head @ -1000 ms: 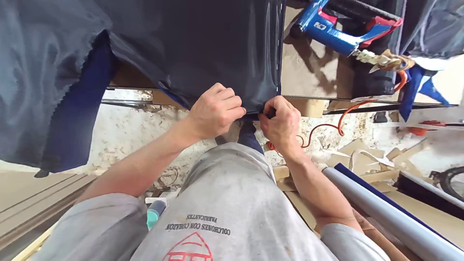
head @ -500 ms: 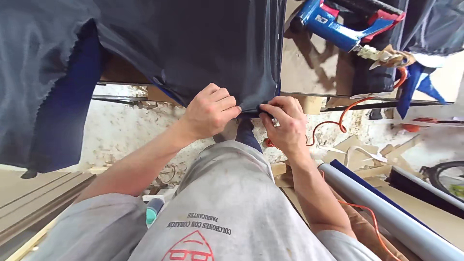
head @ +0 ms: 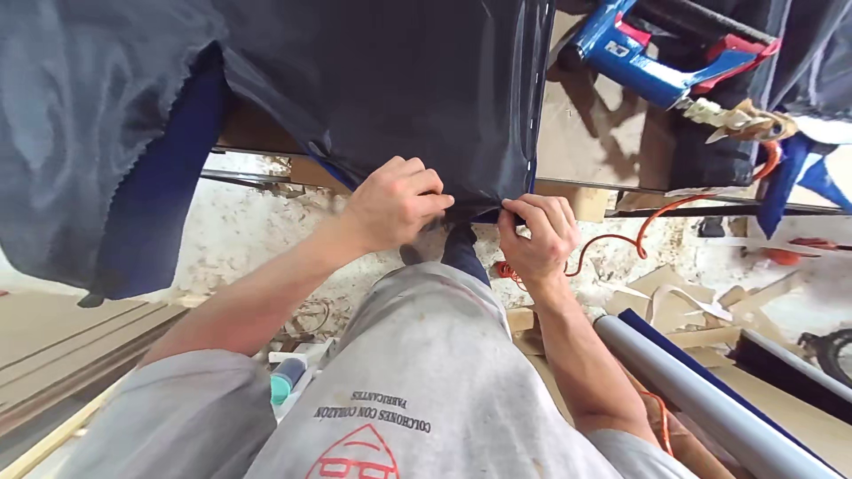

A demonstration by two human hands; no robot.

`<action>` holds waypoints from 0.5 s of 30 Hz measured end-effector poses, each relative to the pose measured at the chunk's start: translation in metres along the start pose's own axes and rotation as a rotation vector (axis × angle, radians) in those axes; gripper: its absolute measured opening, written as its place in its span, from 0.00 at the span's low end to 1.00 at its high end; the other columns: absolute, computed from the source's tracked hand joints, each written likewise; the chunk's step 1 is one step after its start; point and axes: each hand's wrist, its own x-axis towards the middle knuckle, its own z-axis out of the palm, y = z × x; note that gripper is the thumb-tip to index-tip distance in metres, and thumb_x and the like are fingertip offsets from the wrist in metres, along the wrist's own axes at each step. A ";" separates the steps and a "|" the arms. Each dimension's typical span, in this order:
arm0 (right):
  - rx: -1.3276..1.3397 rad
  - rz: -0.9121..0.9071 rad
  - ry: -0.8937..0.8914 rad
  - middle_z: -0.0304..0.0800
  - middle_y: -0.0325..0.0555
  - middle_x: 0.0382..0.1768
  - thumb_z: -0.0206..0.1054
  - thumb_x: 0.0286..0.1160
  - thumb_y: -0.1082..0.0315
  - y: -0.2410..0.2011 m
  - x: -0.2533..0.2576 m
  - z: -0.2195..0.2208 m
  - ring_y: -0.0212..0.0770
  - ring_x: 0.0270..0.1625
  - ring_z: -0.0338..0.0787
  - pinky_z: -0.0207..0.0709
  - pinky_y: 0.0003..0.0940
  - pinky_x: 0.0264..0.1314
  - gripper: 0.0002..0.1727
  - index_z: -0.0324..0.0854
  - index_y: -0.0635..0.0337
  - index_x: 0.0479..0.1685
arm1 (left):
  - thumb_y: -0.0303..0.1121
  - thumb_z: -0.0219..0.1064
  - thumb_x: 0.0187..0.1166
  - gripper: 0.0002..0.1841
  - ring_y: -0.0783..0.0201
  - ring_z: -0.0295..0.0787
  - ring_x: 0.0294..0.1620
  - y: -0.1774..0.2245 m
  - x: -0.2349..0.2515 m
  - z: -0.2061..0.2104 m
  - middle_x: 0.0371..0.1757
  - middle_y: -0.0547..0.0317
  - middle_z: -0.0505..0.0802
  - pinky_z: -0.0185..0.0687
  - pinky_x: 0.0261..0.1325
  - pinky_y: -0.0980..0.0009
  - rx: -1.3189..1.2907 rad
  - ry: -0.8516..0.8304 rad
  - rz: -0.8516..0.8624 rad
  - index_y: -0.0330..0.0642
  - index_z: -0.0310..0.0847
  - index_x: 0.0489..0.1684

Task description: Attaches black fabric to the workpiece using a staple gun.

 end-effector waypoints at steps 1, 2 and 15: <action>0.005 -0.007 -0.005 0.96 0.49 0.39 0.75 0.70 0.71 0.000 -0.001 -0.002 0.44 0.45 0.94 0.86 0.36 0.48 0.03 0.94 0.59 0.37 | 0.30 0.63 0.83 0.13 0.51 0.89 0.47 0.001 -0.001 0.001 0.44 0.50 0.94 0.81 0.51 0.57 0.026 0.055 0.011 0.42 0.94 0.54; 0.012 -0.018 -0.012 0.96 0.49 0.39 0.75 0.70 0.71 0.001 -0.001 -0.003 0.44 0.45 0.94 0.86 0.36 0.48 0.03 0.94 0.59 0.37 | 0.27 0.63 0.82 0.13 0.50 0.89 0.44 0.001 -0.002 0.001 0.41 0.49 0.95 0.81 0.49 0.57 0.059 0.118 0.025 0.40 0.94 0.53; -0.039 0.053 -0.323 0.94 0.48 0.44 0.69 0.76 0.69 -0.015 0.014 -0.026 0.46 0.51 0.92 0.85 0.38 0.51 0.07 0.94 0.56 0.41 | 0.20 0.58 0.82 0.11 0.50 0.90 0.40 -0.003 -0.010 0.005 0.39 0.46 0.95 0.80 0.42 0.58 0.339 0.193 0.353 0.30 0.90 0.45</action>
